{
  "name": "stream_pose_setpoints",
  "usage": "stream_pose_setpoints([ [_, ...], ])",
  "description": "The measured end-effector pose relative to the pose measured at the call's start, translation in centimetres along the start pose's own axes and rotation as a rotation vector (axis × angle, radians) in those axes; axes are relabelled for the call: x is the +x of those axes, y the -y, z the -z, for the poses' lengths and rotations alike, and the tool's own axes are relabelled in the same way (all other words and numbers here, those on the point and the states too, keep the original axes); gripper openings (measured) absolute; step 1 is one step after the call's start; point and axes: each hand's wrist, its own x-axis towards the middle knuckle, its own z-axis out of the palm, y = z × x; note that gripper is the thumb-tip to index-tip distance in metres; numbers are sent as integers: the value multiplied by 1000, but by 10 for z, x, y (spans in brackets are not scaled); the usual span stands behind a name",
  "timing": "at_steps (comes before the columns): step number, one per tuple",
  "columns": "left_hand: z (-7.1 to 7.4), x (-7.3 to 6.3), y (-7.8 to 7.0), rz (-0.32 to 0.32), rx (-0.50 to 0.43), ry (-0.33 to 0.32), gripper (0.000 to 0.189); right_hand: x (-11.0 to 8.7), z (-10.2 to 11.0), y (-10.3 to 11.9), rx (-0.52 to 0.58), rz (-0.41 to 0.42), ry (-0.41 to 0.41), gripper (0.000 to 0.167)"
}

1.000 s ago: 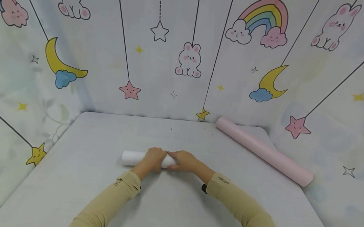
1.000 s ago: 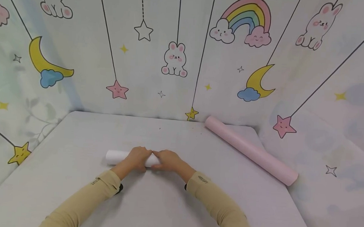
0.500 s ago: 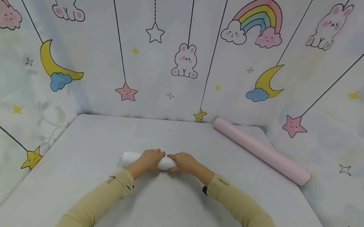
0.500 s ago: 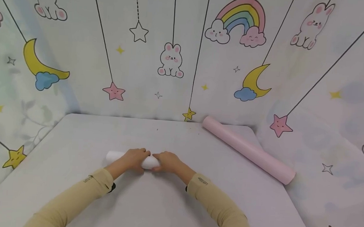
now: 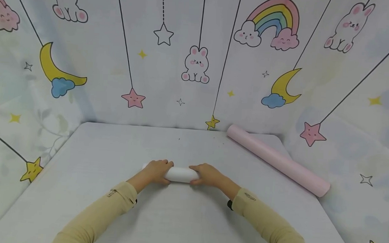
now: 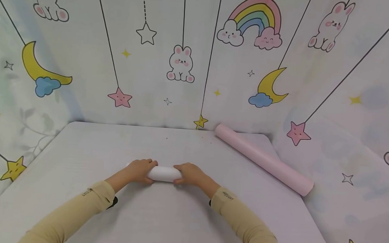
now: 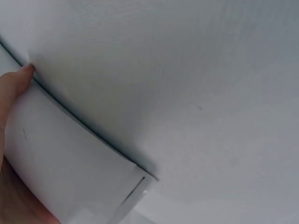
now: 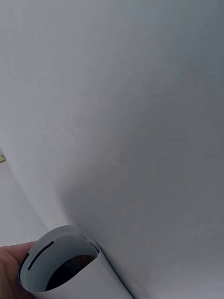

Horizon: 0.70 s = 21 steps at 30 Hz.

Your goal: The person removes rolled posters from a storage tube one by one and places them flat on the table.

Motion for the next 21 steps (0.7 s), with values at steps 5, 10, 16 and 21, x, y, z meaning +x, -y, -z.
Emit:
stream_pose_setpoints([
  [5, 2, -5, 2, 3, -7, 3, 55, -9, 3, -9, 12, -24, 10, 62],
  [10, 1, -9, 7, 25, 29, 24, 61, -21, 6, -20, 47, -29, 4, 61],
  [16, 3, -10, 5, -2, 34, 23, 60, -29, 9, -26, 85, -29, 8, 58],
  [21, 4, -12, 0, -16, 49, 5, 57, -32, 8, -28, 86, -19, 12, 58],
])
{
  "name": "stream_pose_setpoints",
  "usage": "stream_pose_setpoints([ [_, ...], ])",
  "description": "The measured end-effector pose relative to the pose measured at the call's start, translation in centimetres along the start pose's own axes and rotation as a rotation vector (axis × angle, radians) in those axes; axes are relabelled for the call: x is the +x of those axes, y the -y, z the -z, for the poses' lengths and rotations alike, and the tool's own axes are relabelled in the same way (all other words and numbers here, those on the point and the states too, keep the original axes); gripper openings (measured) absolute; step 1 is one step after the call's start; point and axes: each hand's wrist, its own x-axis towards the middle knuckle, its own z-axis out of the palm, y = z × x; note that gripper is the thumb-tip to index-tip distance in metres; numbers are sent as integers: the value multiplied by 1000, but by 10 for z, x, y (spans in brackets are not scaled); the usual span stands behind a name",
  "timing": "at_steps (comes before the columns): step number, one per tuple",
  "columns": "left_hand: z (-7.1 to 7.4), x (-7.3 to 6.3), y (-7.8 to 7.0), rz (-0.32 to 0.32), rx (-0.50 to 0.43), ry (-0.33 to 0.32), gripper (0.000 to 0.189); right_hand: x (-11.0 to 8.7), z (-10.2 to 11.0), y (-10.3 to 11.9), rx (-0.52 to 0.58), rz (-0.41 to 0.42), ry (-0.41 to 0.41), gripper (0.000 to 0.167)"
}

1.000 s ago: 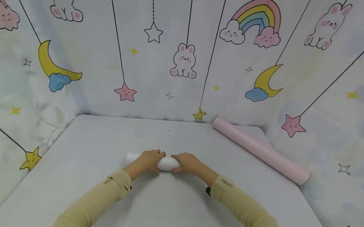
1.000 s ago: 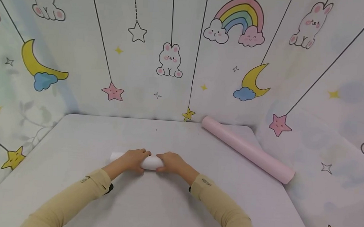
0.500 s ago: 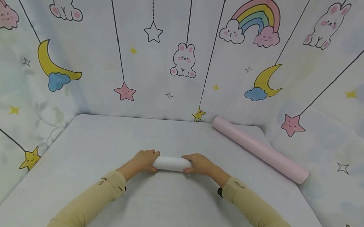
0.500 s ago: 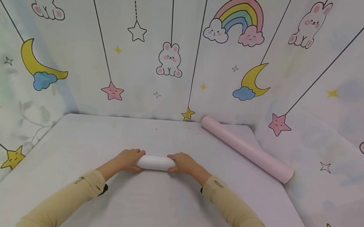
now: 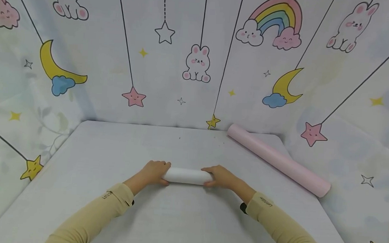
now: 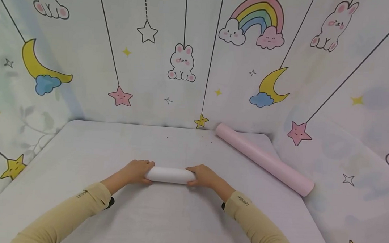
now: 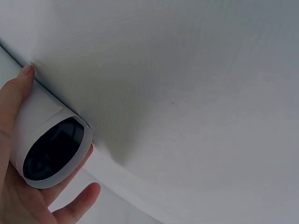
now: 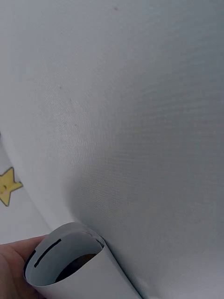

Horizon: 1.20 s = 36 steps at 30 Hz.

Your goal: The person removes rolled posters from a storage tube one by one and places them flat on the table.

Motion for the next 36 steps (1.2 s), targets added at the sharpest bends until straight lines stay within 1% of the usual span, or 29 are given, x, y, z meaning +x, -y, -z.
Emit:
stream_pose_setpoints([
  [8, -1, 1, -4, 3, 4, -22, 54, -2, -1, 1, -6, -10, 2, 58],
  [11, -1, 1, -4, 0, 18, -26, 53, -3, -2, 2, -11, -15, 5, 58],
  [17, -1, 0, -5, -6, 8, -25, 51, -4, -3, 4, -17, -18, 13, 58],
  [25, 5, 0, -5, -14, 32, -32, 49, -2, 1, 7, -29, -17, 12, 57],
  [32, 5, 2, -5, -12, 58, 3, 51, -2, 1, 8, -41, -27, 27, 58],
  [36, 3, 2, -5, -10, 58, 6, 51, -2, 1, 8, -39, -23, 21, 58],
])
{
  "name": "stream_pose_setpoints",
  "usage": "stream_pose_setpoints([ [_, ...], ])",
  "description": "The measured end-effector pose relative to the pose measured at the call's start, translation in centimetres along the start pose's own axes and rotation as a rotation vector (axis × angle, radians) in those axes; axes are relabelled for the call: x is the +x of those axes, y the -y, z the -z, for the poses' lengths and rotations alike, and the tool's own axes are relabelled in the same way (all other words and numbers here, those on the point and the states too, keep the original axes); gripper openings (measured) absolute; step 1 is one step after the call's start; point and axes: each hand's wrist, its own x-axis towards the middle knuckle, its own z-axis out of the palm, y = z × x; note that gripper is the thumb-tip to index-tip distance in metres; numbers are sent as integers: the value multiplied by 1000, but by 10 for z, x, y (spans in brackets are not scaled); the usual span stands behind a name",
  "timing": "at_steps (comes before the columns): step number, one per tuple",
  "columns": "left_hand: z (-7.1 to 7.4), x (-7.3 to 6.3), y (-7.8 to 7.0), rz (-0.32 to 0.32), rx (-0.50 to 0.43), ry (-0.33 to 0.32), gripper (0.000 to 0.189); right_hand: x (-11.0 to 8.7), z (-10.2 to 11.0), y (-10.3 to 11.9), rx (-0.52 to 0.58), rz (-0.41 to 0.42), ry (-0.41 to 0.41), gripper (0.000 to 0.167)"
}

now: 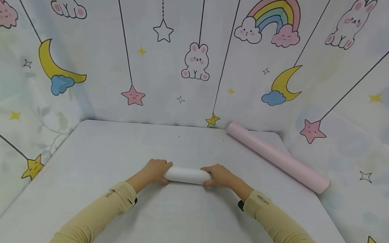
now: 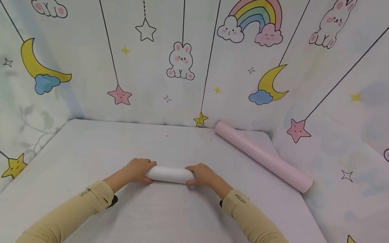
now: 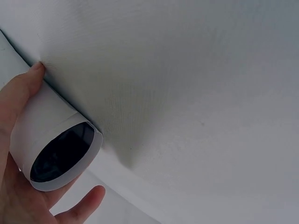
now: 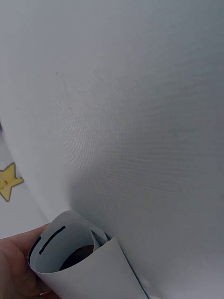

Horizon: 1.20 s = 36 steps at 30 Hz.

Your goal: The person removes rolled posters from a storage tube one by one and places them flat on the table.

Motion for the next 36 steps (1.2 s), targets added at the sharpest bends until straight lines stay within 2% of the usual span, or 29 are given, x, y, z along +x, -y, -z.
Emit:
stream_pose_setpoints([
  [7, -3, -2, -1, 29, -47, 6, 54, 1, -3, -2, 19, 8, 4, 57],
  [13, -3, -6, -4, 3, -93, -21, 65, 2, -6, -6, 42, 1, -3, 56],
  [17, -1, -11, -5, 3, -154, -20, 61, 0, -5, -7, 70, -9, -10, 55],
  [19, 1, -14, -7, 5, -193, -3, 58, 0, -3, -7, 61, -14, -10, 56],
  [22, 3, -18, -10, -4, -205, 7, 55, 0, 2, -5, 30, -9, -13, 58],
  [28, 7, -27, -24, -30, -232, 9, 47, 6, 8, -7, 16, -20, -44, 61],
  [31, 7, -30, -35, -12, -274, 17, 41, 11, 8, -9, 20, -3, -63, 63],
  [36, 4, -33, -56, 42, -293, 18, 46, 19, 9, -9, -40, 59, -79, 67],
])
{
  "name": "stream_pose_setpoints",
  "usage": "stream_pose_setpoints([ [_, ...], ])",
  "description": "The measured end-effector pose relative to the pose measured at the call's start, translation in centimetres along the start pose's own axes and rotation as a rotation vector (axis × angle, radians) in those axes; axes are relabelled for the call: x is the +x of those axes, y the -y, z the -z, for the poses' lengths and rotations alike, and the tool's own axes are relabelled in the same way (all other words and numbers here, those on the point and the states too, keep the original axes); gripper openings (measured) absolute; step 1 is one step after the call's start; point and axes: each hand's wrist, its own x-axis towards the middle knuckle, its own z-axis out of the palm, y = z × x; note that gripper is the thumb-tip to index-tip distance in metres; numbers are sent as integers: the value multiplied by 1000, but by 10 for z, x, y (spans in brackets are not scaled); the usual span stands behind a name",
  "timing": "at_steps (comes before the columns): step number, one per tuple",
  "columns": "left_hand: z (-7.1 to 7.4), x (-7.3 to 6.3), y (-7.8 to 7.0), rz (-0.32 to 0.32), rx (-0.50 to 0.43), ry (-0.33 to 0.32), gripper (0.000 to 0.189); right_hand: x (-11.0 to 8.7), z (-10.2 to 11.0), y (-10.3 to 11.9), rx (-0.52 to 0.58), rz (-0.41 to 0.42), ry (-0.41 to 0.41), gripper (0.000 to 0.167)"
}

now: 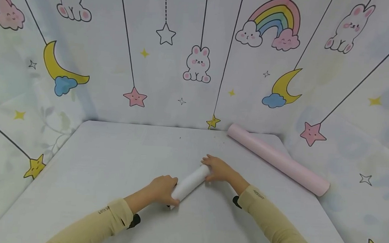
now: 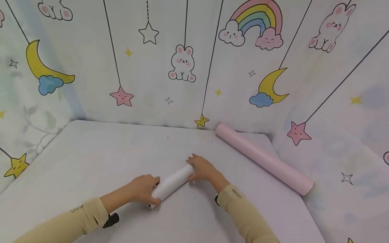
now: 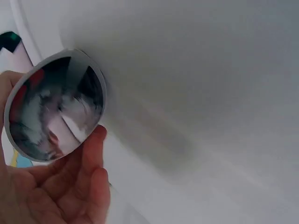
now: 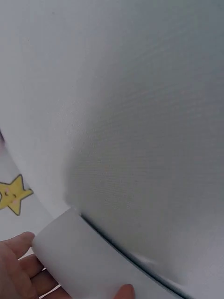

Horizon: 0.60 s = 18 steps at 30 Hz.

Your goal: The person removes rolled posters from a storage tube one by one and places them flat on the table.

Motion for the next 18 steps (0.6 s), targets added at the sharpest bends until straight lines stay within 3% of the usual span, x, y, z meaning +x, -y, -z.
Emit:
stream_pose_setpoints([
  [5, -5, 0, -17, 40, -76, 8, 50, 8, -2, 4, -14, 20, -16, 67],
  [13, -14, 6, -27, 85, -385, 51, 46, 22, -3, 6, -58, 3, -34, 63],
  [18, -20, 12, -31, 115, -517, 100, 44, 30, -1, 9, -69, -13, -24, 63],
])
